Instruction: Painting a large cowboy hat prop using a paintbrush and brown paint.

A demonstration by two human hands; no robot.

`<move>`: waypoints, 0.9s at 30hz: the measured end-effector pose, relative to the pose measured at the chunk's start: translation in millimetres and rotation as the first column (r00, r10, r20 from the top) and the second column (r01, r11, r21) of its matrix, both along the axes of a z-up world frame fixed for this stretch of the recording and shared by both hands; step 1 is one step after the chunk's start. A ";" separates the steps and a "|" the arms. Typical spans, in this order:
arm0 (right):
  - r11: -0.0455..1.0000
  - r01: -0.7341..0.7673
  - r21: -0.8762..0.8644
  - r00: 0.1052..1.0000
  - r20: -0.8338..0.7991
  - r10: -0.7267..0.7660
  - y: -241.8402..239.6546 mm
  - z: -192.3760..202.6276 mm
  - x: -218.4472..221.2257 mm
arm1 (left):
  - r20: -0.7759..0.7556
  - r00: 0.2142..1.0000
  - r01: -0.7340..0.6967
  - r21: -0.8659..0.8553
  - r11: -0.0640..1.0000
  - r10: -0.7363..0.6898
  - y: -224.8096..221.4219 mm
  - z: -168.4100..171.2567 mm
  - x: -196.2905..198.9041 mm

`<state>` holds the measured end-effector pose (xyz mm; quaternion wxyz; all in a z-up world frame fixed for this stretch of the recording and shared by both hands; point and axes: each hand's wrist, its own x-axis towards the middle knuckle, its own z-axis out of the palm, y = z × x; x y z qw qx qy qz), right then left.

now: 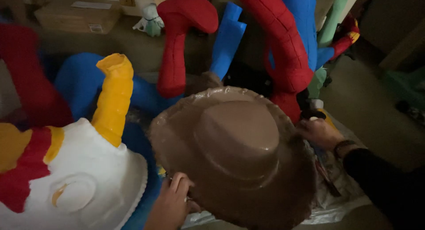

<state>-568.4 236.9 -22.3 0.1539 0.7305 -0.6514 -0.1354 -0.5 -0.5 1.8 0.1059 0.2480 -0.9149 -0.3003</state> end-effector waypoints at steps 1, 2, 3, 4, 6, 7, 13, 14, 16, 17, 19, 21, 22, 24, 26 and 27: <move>0.988 0.071 -0.134 0.993 0.098 -0.058 -20.4 54.1 27.4 | -0.016 1.000 -0.006 0.010 1.000 0.006 -0.7 1.6 -0.3; 0.989 0.073 -0.132 0.993 0.100 -0.060 -20.5 64.4 43.4 | -0.015 1.000 -0.005 0.012 1.000 0.005 -2.2 1.5 0.2; 0.966 0.234 -0.112 0.944 0.264 -0.199 -21.0 74.7 59.7 | 0.053 0.999 0.001 0.023 1.000 -0.002 -3.8 1.4 1.1; 0.920 0.388 -0.059 0.847 0.417 -0.330 -18.6 84.7 77.5 | 0.123 0.992 0.009 0.038 0.999 -0.013 -3.2 1.0 3.3; 0.936 0.352 -0.022 0.832 0.466 -0.302 7.5 70.6 85.1 | 0.123 0.992 -0.014 0.062 0.998 0.006 -2.7 0.2 4.8; 0.951 0.311 0.005 0.815 0.513 -0.269 18.4 65.6 88.6 | 0.119 0.992 -0.039 0.079 0.996 0.030 -3.4 0.6 5.9; 0.948 0.273 0.167 0.522 0.801 -0.291 61.6 107.7 224.6 | 0.049 0.999 0.009 -0.085 0.996 -0.005 -2.9 -3.7 9.9; 0.947 0.275 0.167 0.522 0.801 -0.293 58.0 106.6 218.0 | 0.049 0.999 0.011 -0.085 0.996 -0.007 -3.2 -8.4 12.4; 0.659 0.553 0.509 0.225 0.670 -0.707 48.3 105.5 202.4 | -0.028 0.998 0.049 -0.254 0.966 -0.058 -5.4 -17.0 15.8; 0.661 0.554 0.506 0.229 0.672 -0.705 54.3 55.7 140.9 | -0.031 0.998 0.047 -0.257 0.965 -0.057 -5.4 -14.5 16.0; 0.844 0.512 0.158 0.569 0.673 -0.472 57.0 -21.3 23.6 | -0.023 0.995 0.095 -0.210 0.973 -0.102 -6.7 -11.1 15.4; 0.805 0.572 0.156 0.663 0.490 -0.566 29.3 -9.3 -6.6 | 0.019 0.999 0.051 -0.133 0.990 -0.049 -5.7 -3.9 14.2; 0.769 0.626 0.133 0.720 0.281 -0.635 12.1 -3.8 -22.8 | 0.059 0.998 -0.003 -0.059 0.998 0.007 -6.2 -0.3 13.5; 0.822 0.567 0.047 0.753 0.377 -0.540 -17.3 45.1 29.1 | 0.080 0.996 0.035 -0.048 0.998 -0.031 -9.1 -2.7 12.4; 0.857 0.513 -0.044 0.772 0.459 -0.439 -30.2 64.6 54.7 | 0.101 0.992 0.078 -0.032 0.996 -0.075 -9.8 -6.3 12.5; 0.905 0.399 -0.145 0.832 0.472 -0.291 -29.7 59.9 54.6 | 0.085 0.994 0.076 -0.078 0.994 -0.069 -9.3 -8.2 13.3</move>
